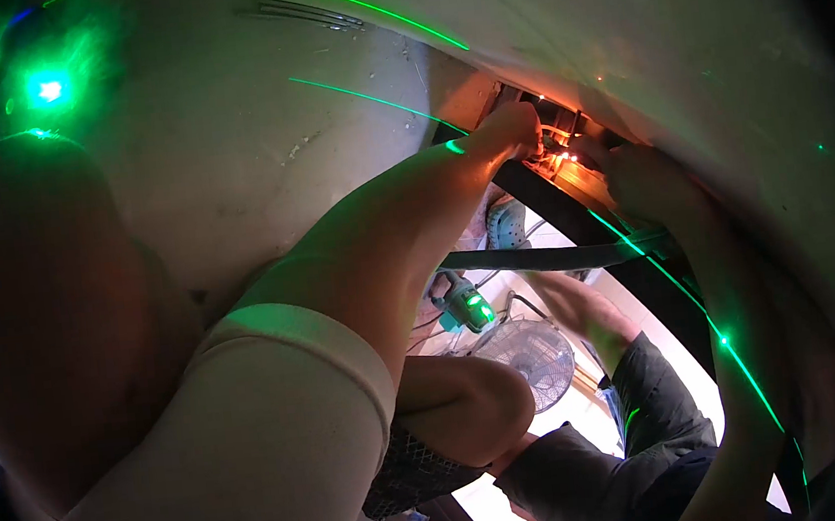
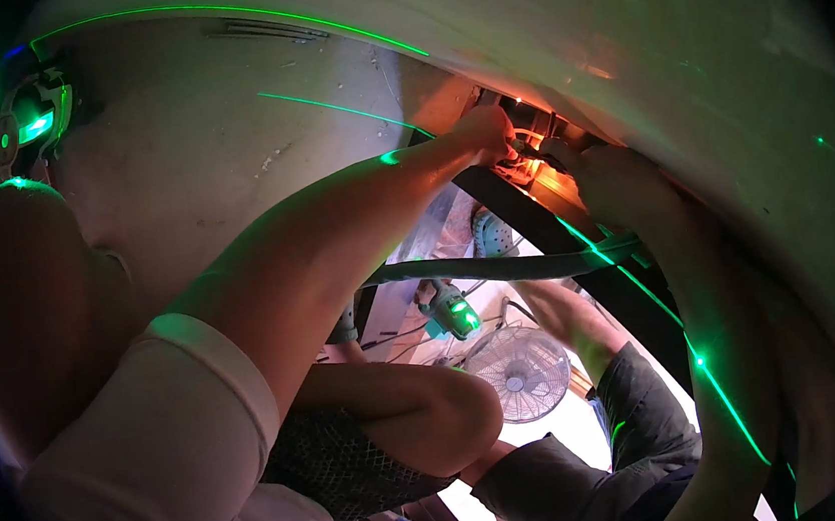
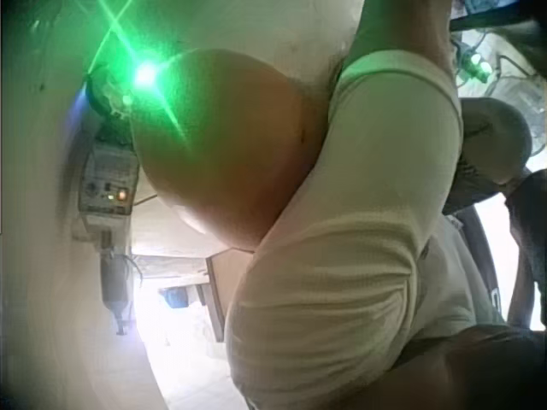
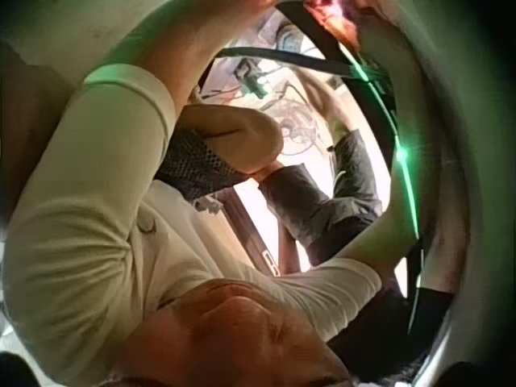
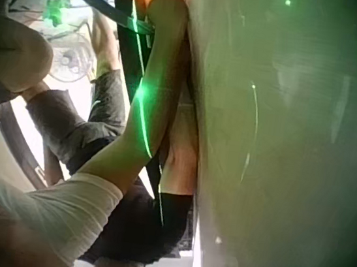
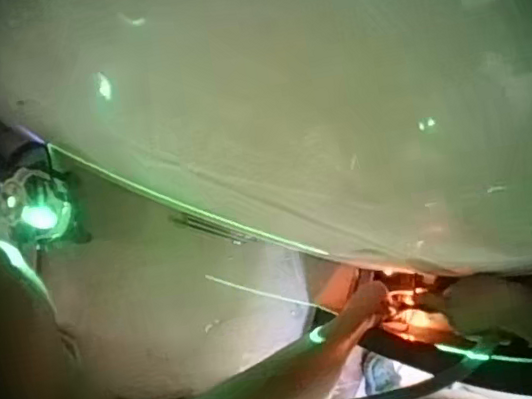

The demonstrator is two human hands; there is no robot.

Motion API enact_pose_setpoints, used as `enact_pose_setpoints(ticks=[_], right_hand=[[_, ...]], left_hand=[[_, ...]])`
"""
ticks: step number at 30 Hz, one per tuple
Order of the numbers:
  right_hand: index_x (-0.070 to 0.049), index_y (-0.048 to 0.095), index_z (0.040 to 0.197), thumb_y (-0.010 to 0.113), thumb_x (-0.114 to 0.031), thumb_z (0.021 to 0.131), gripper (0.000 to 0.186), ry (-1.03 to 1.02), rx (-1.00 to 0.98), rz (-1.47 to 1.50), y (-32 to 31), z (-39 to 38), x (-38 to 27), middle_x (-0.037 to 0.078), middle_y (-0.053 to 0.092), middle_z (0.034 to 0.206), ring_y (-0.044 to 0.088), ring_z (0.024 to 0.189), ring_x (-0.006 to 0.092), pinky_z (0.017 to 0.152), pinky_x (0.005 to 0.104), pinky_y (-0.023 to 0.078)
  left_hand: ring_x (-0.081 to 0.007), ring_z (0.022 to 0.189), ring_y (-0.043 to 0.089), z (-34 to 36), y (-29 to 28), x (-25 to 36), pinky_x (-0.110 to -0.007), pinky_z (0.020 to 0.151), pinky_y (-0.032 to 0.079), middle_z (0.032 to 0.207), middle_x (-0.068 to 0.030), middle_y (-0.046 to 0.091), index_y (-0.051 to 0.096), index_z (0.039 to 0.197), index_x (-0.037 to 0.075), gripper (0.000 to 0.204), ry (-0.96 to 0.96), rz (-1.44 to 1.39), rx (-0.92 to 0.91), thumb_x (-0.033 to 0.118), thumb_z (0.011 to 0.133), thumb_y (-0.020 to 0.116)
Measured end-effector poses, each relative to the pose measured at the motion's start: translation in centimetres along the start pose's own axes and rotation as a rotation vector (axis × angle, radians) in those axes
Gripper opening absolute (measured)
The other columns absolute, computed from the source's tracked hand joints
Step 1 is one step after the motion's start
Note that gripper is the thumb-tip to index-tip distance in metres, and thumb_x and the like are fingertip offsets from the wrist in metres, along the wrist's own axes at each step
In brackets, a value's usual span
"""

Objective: The person installs a door frame component by using a screwdriver to tighten screws and a hammer to tap it into place, checking alignment with a green laser level.

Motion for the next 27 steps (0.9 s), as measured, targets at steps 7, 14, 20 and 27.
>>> enact_pose_setpoints(ticks=[7,14,20,27], right_hand=[[-0.017,0.048,0.151,0.053,-0.014,0.100,0.051,-0.013,0.076,-0.031,0.4,-0.3,0.0,0.020,0.074,0.087,0.074,0.075,0.0377,0.068,0.0531,0.058],[-0.017,0.052,0.147,0.057,-0.014,0.096,0.051,-0.084,0.227,-0.129,1.6,0.5,0.4,0.020,0.073,0.076,0.074,0.068,0.0355,0.064,0.0502,0.057],[-0.018,0.051,0.143,0.055,-0.034,0.106,0.041,-0.046,0.209,-0.145,1.1,-0.2,-0.1,0.026,0.075,0.090,0.074,0.079,0.0441,0.075,0.0575,0.056],[-0.016,0.052,0.146,0.061,-0.025,0.098,0.049,0.001,0.065,-0.023,-1.3,-0.3,-1.1,0.023,0.075,0.088,0.074,0.079,0.0410,0.075,0.0555,0.057]], left_hand=[[-0.0392,0.092,0.075,0.1,0.1,0.9,-0.051,0.080,0.060,0.094,-0.0193,0.077,0.083,0.090,0.011,0.024,0.184,0.347,-0.119,0.024,0.089,0.063],[-0.0391,0.096,0.075,-0.2,0.4,-1.1,-0.049,0.083,0.060,0.098,-0.0177,0.077,0.082,0.093,0.011,0.027,0.130,0.107,-0.070,0.027,0.090,0.061],[-0.0400,0.100,0.074,-1.0,-0.9,-0.4,-0.048,0.087,0.060,0.104,-0.0179,0.078,0.082,0.097,0.012,0.026,0.008,0.161,-0.094,0.028,0.087,0.065],[-0.0295,0.089,0.078,-0.7,0.6,-2.2,-0.041,0.082,0.062,0.092,-0.0080,0.080,0.086,0.089,0.024,0.015,-0.078,0.035,0.058,0.023,0.080,0.075]])
Point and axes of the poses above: each hand's wrist, its own z-axis towards the middle knuckle, its own y-axis out of the palm, x = y × z, the point moved 1 cm from there along z, towards the middle knuckle
